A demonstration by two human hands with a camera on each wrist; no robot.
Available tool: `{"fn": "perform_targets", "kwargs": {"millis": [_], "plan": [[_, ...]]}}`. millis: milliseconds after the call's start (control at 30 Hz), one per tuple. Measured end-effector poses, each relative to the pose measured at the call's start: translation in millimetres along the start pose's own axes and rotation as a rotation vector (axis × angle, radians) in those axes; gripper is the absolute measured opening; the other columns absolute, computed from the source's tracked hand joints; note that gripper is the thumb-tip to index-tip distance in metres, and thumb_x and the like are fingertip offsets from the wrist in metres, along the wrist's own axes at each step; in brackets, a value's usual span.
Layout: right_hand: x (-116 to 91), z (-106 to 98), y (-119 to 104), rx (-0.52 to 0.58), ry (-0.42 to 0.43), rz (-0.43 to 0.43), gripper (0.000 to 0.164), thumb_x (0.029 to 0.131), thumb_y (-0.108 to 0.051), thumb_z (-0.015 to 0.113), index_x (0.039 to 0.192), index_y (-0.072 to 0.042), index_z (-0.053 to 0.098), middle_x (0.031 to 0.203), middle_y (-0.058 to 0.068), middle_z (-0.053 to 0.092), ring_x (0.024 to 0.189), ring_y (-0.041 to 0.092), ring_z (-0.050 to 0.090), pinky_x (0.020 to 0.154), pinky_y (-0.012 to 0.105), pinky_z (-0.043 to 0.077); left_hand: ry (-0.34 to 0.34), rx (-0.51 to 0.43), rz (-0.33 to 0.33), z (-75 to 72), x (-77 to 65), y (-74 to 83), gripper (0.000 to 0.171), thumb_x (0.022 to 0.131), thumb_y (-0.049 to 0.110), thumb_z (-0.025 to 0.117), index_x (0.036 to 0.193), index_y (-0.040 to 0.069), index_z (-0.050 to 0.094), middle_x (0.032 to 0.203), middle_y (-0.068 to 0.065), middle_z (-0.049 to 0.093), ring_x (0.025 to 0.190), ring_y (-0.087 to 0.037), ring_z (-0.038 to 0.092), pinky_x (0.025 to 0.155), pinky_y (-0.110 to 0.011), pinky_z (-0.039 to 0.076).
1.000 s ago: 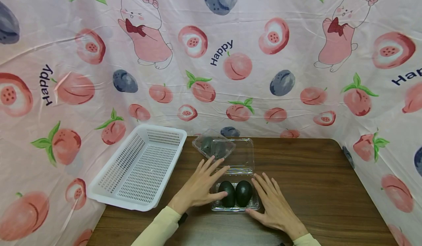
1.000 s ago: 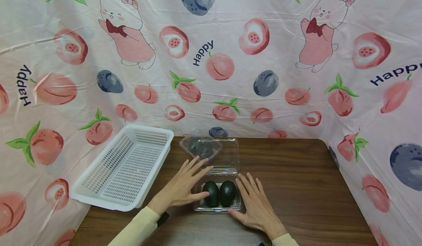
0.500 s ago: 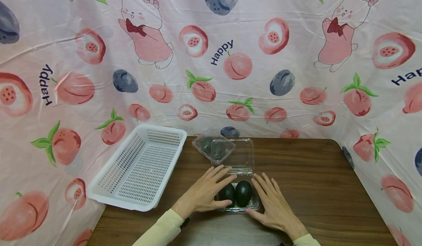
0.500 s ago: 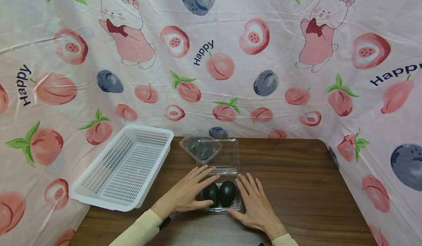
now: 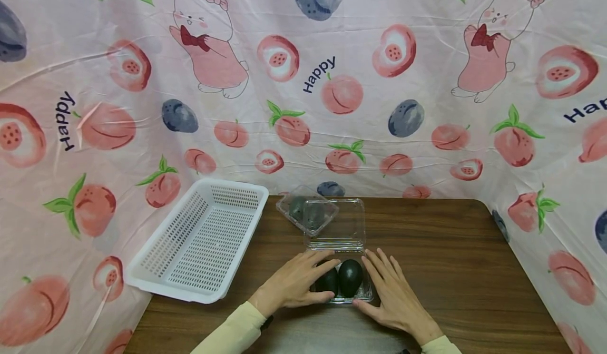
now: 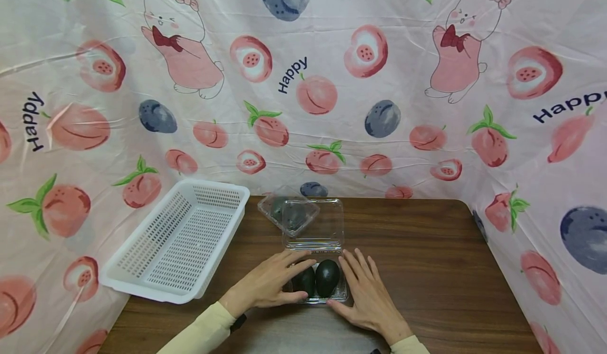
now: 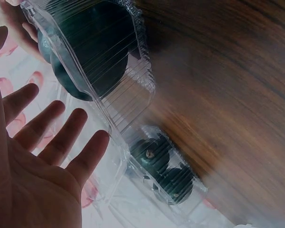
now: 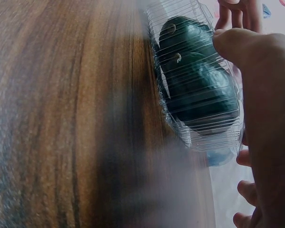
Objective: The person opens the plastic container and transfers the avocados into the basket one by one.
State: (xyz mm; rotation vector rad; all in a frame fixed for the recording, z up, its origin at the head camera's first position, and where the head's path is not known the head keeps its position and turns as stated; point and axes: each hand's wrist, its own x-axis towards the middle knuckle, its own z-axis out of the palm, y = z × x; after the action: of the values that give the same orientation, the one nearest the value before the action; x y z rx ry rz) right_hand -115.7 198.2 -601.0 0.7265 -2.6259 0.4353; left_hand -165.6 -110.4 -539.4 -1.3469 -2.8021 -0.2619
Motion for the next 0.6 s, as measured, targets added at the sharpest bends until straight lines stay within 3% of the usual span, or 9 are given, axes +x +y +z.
{"fn": "perform_targets", "kwargs": {"millis": [200,467,600], "plan": [[0,1,1,0.003,0.007,-0.007,0.104,0.092,-0.070,0.082,0.167,-0.004,0.052,0.175,0.017,0.052,0.160,0.049,0.049,0.146,0.033,-0.004,-0.025,-0.015,-0.015,2.6,3.5,-0.5,0.071,0.110,0.063,0.063,0.169,0.025,0.053,0.172,-0.005,0.056,0.155,-0.029,0.059,0.127,-0.053,0.052],[2,1,2,0.013,0.011,-0.014,0.104,0.092,-0.069,0.083,0.166,-0.003,0.054,0.173,0.019,0.054,0.159,0.050,0.050,0.141,0.024,-0.017,-0.049,-0.018,-0.007,6.9,10.7,-3.8,0.066,0.111,0.059,0.065,0.166,0.023,0.057,0.169,-0.004,0.060,0.154,-0.028,0.061,0.127,-0.053,0.053],[2,1,2,0.013,0.008,-0.013,0.104,0.092,-0.070,0.083,0.166,-0.003,0.054,0.173,0.018,0.054,0.159,0.051,0.050,0.143,0.028,-0.012,-0.067,-0.032,-0.010,7.9,13.5,-4.7,0.063,0.111,0.055,0.066,0.165,0.023,0.059,0.167,-0.004,0.062,0.154,-0.027,0.061,0.126,-0.053,0.054]]}}
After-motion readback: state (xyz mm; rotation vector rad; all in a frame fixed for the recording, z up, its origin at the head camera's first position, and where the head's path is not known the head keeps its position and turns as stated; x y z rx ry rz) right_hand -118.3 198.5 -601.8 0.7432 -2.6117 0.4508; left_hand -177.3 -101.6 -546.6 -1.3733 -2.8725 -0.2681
